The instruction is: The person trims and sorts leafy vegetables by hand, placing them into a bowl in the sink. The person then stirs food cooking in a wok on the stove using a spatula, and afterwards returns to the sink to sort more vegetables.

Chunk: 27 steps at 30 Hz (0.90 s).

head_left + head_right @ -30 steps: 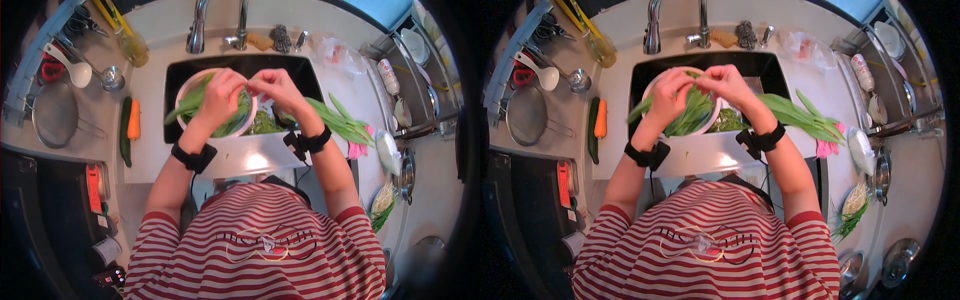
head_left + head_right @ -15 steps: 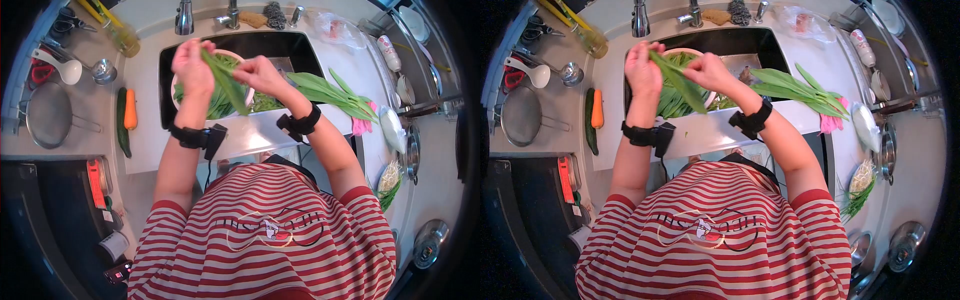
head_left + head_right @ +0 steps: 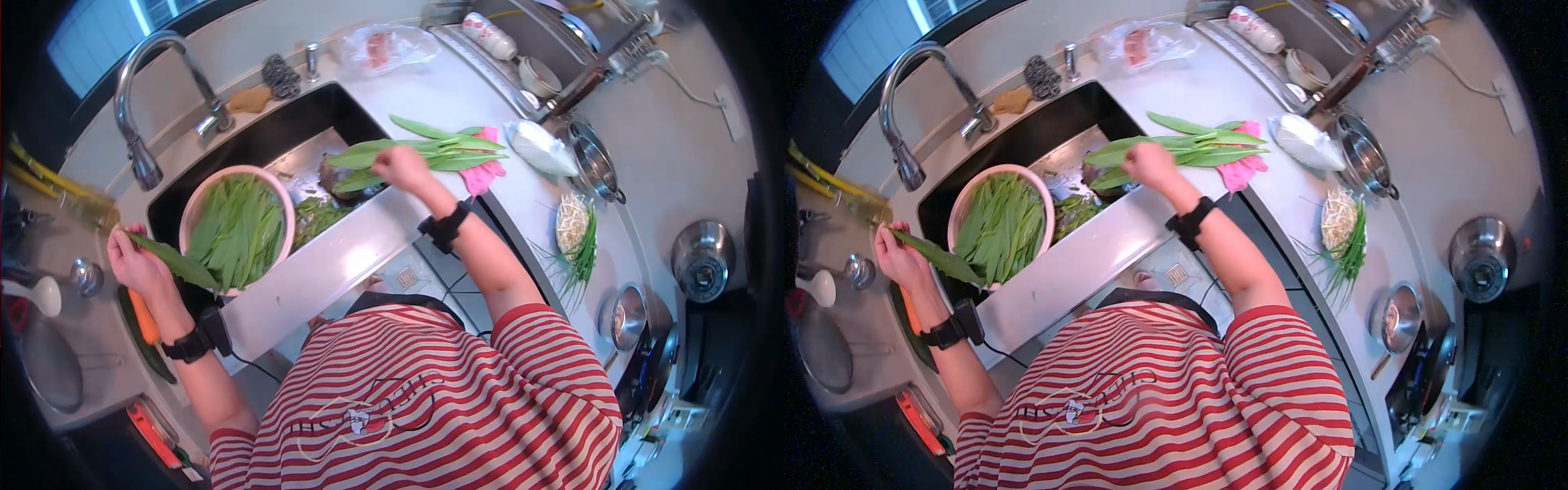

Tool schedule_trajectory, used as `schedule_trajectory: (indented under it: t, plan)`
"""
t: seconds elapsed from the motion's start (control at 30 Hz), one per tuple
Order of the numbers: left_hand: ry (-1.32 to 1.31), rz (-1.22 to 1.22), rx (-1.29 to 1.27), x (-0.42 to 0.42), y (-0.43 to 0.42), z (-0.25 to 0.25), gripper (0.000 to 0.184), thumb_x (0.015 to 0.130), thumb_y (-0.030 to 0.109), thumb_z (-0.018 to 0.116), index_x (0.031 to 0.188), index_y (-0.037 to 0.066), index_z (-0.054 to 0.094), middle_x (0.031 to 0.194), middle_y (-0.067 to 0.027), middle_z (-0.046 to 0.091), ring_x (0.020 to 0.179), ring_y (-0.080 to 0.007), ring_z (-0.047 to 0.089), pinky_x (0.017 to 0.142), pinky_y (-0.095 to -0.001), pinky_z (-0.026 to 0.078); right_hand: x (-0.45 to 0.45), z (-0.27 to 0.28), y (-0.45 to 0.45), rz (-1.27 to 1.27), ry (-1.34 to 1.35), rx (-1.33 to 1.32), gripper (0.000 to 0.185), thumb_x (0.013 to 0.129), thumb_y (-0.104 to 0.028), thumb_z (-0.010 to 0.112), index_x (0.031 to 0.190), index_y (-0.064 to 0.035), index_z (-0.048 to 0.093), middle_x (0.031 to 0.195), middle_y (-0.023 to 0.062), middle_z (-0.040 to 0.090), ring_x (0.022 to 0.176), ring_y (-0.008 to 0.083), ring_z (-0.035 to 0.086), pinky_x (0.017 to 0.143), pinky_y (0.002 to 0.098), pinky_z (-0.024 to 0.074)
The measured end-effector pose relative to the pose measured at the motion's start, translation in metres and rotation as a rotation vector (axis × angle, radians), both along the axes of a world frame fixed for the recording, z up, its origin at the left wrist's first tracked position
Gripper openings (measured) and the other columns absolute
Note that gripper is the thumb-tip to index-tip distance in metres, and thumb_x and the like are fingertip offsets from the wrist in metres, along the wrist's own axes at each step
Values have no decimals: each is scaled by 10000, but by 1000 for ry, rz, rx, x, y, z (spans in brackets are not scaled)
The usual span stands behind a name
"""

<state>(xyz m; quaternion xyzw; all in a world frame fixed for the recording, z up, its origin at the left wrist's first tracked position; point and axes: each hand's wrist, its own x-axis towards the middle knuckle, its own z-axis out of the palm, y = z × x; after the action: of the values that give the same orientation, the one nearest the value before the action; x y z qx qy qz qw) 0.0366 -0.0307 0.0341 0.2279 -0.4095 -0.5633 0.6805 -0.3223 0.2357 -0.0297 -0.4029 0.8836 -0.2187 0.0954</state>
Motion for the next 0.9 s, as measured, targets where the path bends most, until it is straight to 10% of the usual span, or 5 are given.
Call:
schedule_trajectory:
  t: [0.27, 0.37, 0.53, 0.6, 0.9]
  plan:
    - [-260, -168, -66, -63, 35, -1, 132, 888, 127, 493, 934, 15, 548, 781, -41, 543, 640, -87, 510, 550, -195, 423, -127, -27, 118, -479, 411, -24, 255, 735, -210, 610, 906, -21, 623, 788, 131, 642, 642, 250, 622, 587, 347, 489]
    - [-293, -238, -66, -87, 51, 7, 103, 879, 95, 497, 912, 16, 554, 760, -32, 535, 587, -72, 480, 497, -178, 378, -126, -33, 122, -568, -440, -239, 225, 768, -182, 612, 936, -32, 612, 768, 47, 629, 615, 139, 596, 534, 267, 470]
    - [-678, -386, -23, -106, 78, 13, 96, 835, 94, 564, 845, 3, 595, 721, -10, 526, 605, -67, 475, 534, -181, 365, -70, 38, 97, -188, -522, -447, 74, 764, -72, 602, 811, -15, 604, 711, 13, 592, 621, 71, 549, 529, 217, 445]
    - [-730, -461, -396, -131, 95, 7, 77, 790, 66, 604, 798, -10, 607, 710, -11, 530, 668, -94, 501, 604, -209, 387, -48, 63, 73, -3, -531, -496, 62, 771, -52, 589, 816, -12, 599, 710, 3, 586, 626, 56, 536, 535, 206, 434]
    - [-561, -671, -504, -179, 134, -1, 156, 716, 46, 656, 861, -8, 638, 822, -87, 624, 776, -160, 589, 697, -253, 449, 52, 111, -7, 447, -715, -618, 62, 827, -76, 579, 873, -36, 588, 743, -34, 573, 674, 17, 518, 564, 163, 413]
